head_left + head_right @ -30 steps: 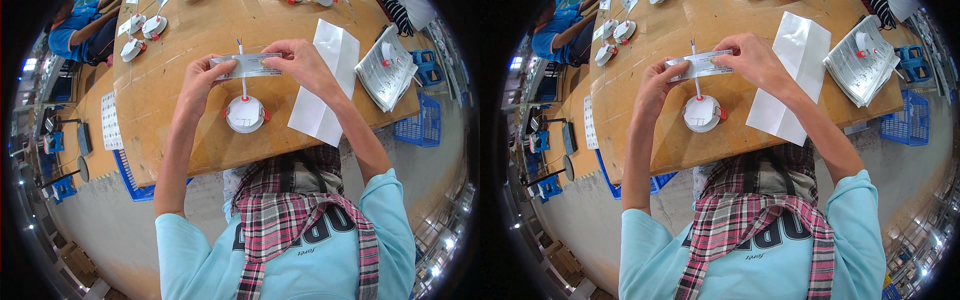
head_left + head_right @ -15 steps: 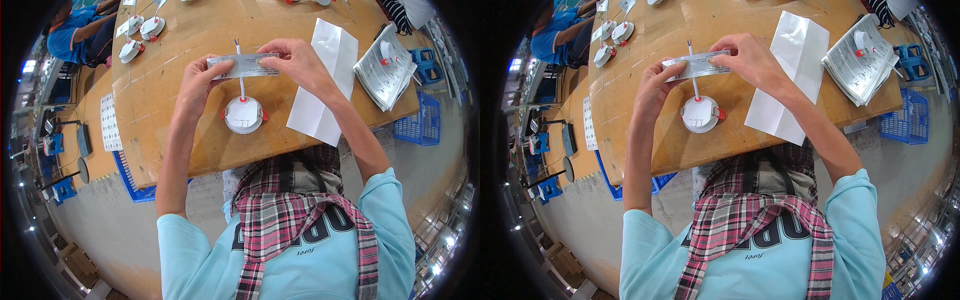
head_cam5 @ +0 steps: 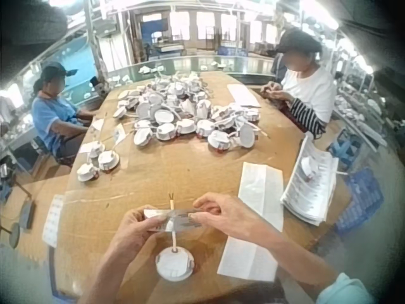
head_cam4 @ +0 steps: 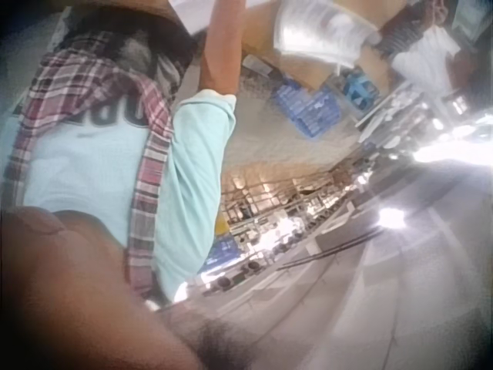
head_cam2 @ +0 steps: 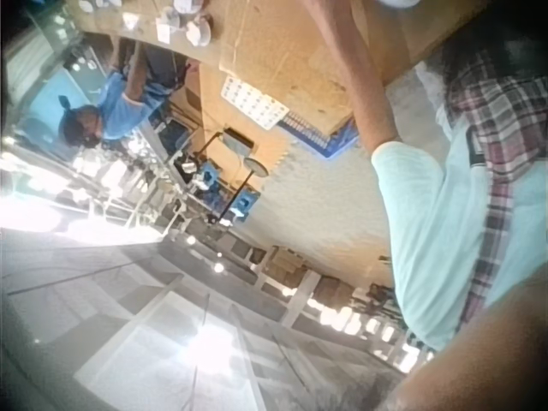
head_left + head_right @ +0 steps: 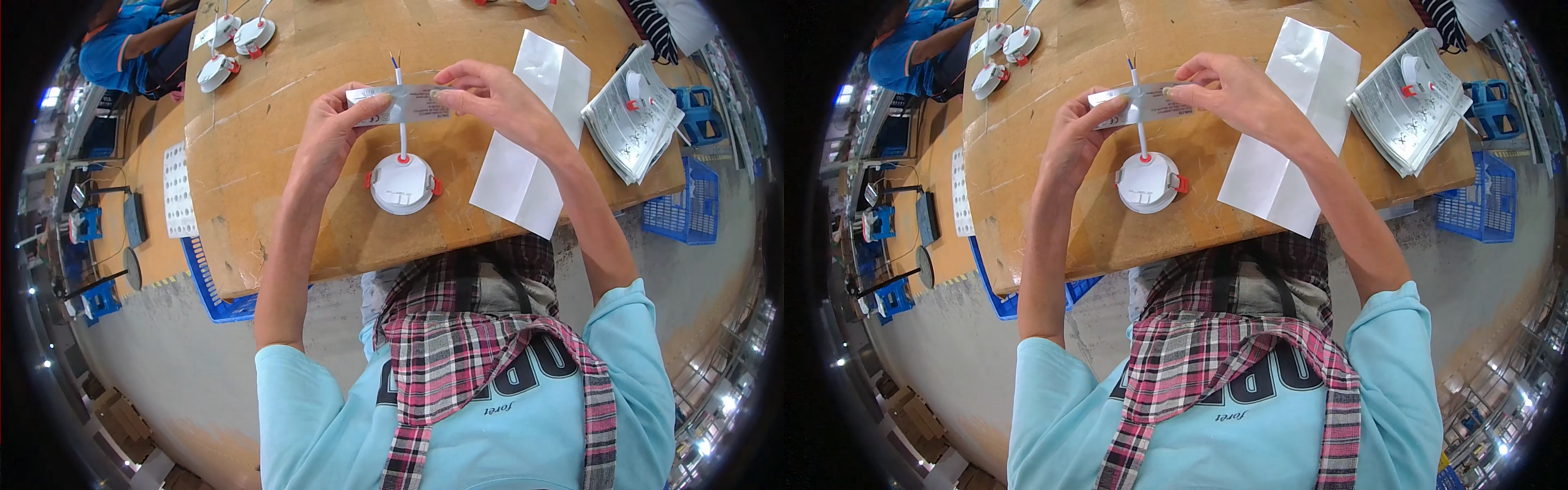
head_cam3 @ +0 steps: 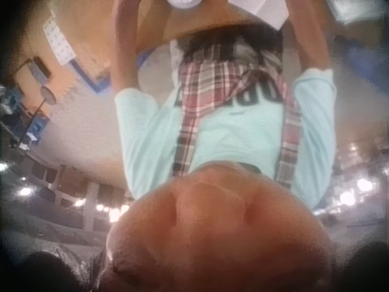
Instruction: The person peels adhesive labels from a sheet and wraps them around the wires of circular light fixtures by hand, then folds and separates a new strip of labels and continues wrapping them onto the fixture wires.
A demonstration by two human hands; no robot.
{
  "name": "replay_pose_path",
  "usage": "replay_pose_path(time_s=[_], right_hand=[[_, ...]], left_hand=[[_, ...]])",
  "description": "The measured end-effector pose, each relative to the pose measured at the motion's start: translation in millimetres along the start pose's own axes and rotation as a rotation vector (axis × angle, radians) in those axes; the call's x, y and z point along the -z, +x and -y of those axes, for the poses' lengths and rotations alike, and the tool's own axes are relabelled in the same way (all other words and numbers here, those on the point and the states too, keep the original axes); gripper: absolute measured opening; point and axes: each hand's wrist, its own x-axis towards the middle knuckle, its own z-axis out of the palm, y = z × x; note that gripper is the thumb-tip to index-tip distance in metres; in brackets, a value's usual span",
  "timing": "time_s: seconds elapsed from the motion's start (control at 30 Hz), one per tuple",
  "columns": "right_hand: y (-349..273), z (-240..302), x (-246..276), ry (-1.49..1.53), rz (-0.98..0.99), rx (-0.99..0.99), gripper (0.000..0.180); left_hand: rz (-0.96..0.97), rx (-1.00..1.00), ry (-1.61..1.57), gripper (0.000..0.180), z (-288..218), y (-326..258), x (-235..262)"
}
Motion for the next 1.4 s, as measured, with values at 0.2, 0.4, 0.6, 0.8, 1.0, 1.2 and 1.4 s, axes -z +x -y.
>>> replay_pose_path(time_s=[0.2,0.4,0.6,0.8,1.0,1.2,1.4], right_hand=[[14.9,2.3,3.4,-0.318,-0.183,0.141,0.036],[37.2,3.5,-4.3,-0.068,0.146,0.012,0.042],[39.5,-0.6,-1.7,-0.026,0.125,0.049,0.037],[36.1,0.9,0.8,0.027,0.042,0.023,0.031],[31.2,9.3,0.3,0.067,-0.012,-0.056,0.024],[32.2,3.2,0.5,0.132,-0.027,0.028,0.027],[26.4,6.3,8.6,0.111,0.032,0.09,0.027]], left_hand=[[0.005,-0.016,-0.065,0.021,-0.1,3.8,-5.8],[0.035,-0.01,-0.07,0.023,1.8,7.5,-10.8],[0.024,0.041,-0.052,0.028,0.7,8.0,-12.9],[-0.235,-0.068,0.053,0.048,4.1,-10.1,-13.9],[-0.218,-0.264,0.619,0.043,24.8,-31.8,-45.3],[-0.141,-0.224,0.388,0.022,23.3,-29.9,-41.6],[-0.009,-0.062,0.11,0.023,10.1,-37.8,-45.0]])
